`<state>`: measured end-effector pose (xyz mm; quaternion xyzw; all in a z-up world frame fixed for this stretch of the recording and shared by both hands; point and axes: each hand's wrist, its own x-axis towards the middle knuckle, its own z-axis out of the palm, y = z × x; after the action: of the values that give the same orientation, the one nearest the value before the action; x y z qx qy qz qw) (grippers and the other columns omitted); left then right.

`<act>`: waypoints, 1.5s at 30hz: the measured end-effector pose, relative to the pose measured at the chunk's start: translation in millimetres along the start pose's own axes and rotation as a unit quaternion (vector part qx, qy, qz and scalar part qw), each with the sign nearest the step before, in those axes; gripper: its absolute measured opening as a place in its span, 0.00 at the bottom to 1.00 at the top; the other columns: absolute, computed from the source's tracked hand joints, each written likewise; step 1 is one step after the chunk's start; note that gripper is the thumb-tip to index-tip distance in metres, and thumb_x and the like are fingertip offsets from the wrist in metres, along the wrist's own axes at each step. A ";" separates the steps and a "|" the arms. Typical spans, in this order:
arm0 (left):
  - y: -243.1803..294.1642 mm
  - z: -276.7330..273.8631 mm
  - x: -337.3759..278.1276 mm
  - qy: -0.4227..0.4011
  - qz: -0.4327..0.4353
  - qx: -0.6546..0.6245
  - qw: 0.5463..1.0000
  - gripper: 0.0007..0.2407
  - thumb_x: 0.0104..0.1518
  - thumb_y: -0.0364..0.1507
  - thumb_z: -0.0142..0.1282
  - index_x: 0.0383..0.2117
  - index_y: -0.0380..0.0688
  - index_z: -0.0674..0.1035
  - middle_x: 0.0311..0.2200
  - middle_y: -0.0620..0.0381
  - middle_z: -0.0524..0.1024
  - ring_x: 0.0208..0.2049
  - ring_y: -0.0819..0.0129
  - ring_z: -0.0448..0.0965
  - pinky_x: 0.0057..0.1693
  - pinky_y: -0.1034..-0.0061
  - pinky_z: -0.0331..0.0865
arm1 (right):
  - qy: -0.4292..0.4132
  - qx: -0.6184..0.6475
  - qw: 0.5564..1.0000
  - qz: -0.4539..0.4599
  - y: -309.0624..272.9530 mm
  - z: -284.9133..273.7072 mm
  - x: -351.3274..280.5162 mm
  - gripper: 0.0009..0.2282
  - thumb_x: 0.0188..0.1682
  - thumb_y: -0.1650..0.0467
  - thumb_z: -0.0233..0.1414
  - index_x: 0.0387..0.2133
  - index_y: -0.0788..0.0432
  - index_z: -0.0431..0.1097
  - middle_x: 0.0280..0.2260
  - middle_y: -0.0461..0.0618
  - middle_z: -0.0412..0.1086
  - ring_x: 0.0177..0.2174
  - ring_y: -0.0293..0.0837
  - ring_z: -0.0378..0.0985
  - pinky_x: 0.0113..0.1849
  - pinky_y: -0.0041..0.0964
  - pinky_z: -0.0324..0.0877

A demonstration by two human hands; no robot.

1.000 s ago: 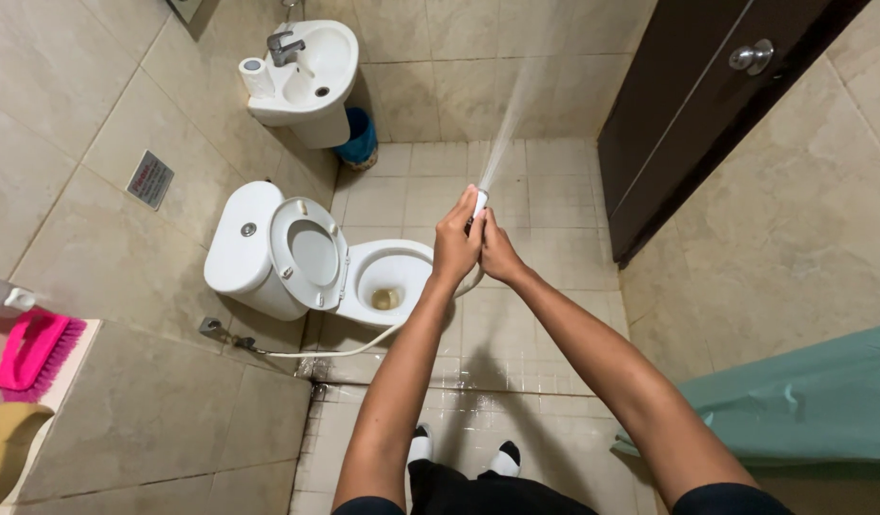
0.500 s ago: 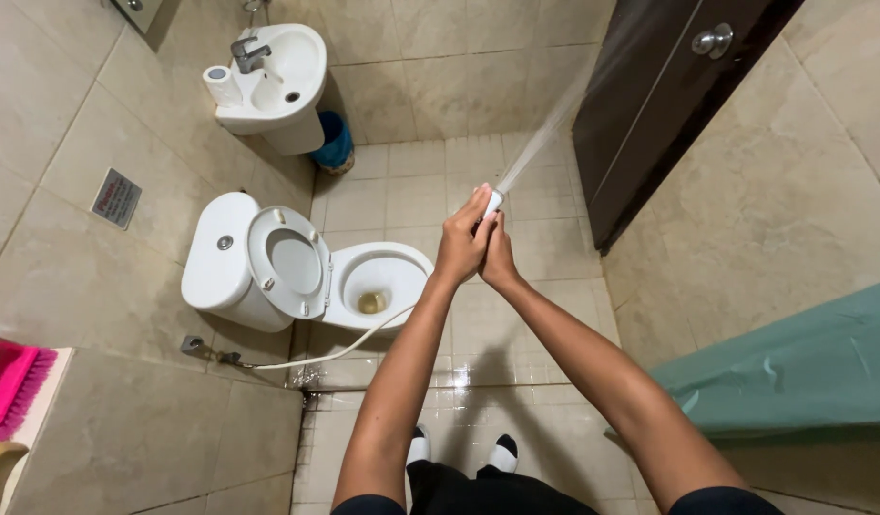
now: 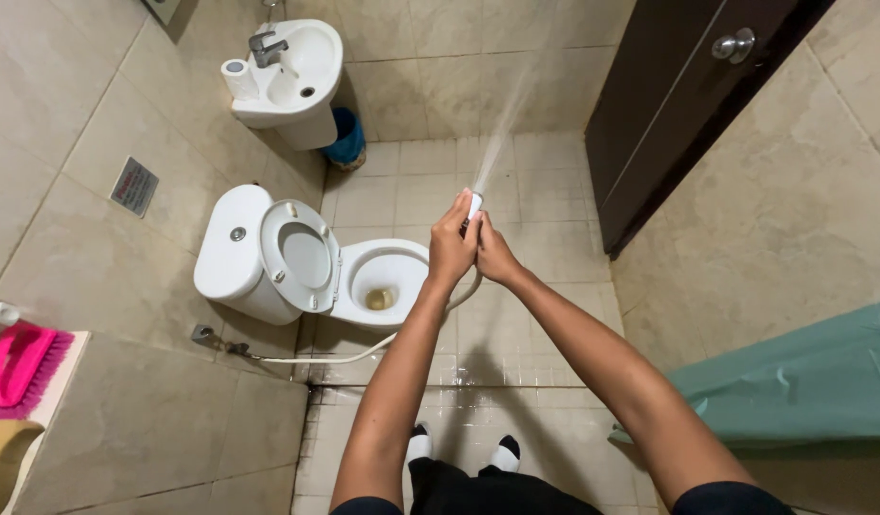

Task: The person uses a handheld bidet sprayer to rinse the inside of a white toilet bowl. They direct the water stream around the bowl and then flush the toilet. Finally, they close the toilet seat and lid.

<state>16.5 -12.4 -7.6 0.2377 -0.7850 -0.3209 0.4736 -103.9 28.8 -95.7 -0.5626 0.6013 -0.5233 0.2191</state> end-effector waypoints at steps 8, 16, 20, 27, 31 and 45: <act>0.2 -16.2 -4.8 0.015 -0.036 0.025 0.999 0.15 0.61 0.27 0.57 0.53 0.32 0.78 0.56 0.37 0.75 0.58 0.47 0.76 0.60 0.65 0.72 | -0.089 0.064 0.990 0.088 -29.7 1.8 6.0 0.13 0.57 0.72 0.43 0.54 0.59 0.53 0.35 0.55 0.72 0.25 0.43 0.75 0.28 0.41 0.72; -14.7 -16.2 -14.3 0.026 -0.054 0.064 0.996 0.15 0.61 0.28 0.58 0.51 0.31 0.79 0.55 0.36 0.75 0.58 0.46 0.76 0.60 0.65 0.72 | -0.139 0.102 0.976 0.130 -26.9 9.8 4.3 0.14 0.59 0.72 0.41 0.56 0.57 0.51 0.32 0.52 0.69 0.22 0.41 0.74 0.25 0.39 0.73; -9.8 -18.3 -17.9 0.010 -0.095 0.063 0.993 0.16 0.61 0.29 0.56 0.52 0.31 0.78 0.55 0.36 0.75 0.56 0.46 0.77 0.59 0.65 0.72 | -0.163 0.108 0.971 0.134 -26.2 9.9 1.8 0.17 0.58 0.72 0.39 0.60 0.56 0.47 0.30 0.51 0.69 0.21 0.40 0.73 0.24 0.39 0.72; -25.8 -10.7 -32.1 0.010 -0.108 0.085 0.990 0.16 0.61 0.30 0.57 0.52 0.32 0.79 0.55 0.36 0.75 0.56 0.44 0.77 0.59 0.64 0.72 | -0.207 0.110 0.958 0.167 -1.6 12.8 -5.5 0.14 0.61 0.68 0.37 0.58 0.60 0.50 0.24 0.50 0.67 0.21 0.40 0.72 0.25 0.39 0.73; -26.1 -14.0 -37.6 0.004 -0.140 0.093 0.986 0.16 0.60 0.30 0.57 0.52 0.32 0.79 0.55 0.36 0.75 0.55 0.44 0.77 0.58 0.64 0.72 | -0.237 0.094 0.949 0.187 -20.4 10.1 -7.0 0.15 0.60 0.67 0.37 0.58 0.59 0.49 0.24 0.50 0.67 0.21 0.40 0.71 0.26 0.38 0.73; -35.0 -37.0 -60.4 0.040 -0.187 0.124 0.974 0.16 0.60 0.30 0.58 0.50 0.30 0.79 0.54 0.34 0.75 0.54 0.42 0.78 0.58 0.64 0.73 | -0.346 0.102 0.911 0.199 -8.0 36.9 0.6 0.14 0.60 0.66 0.38 0.56 0.58 0.51 0.22 0.48 0.65 0.19 0.40 0.70 0.23 0.38 0.69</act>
<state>78.5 -5.6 -56.1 0.4499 -0.7406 -0.2938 0.4033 -69.0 15.6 -101.6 -0.5514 0.5305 -0.2997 0.5698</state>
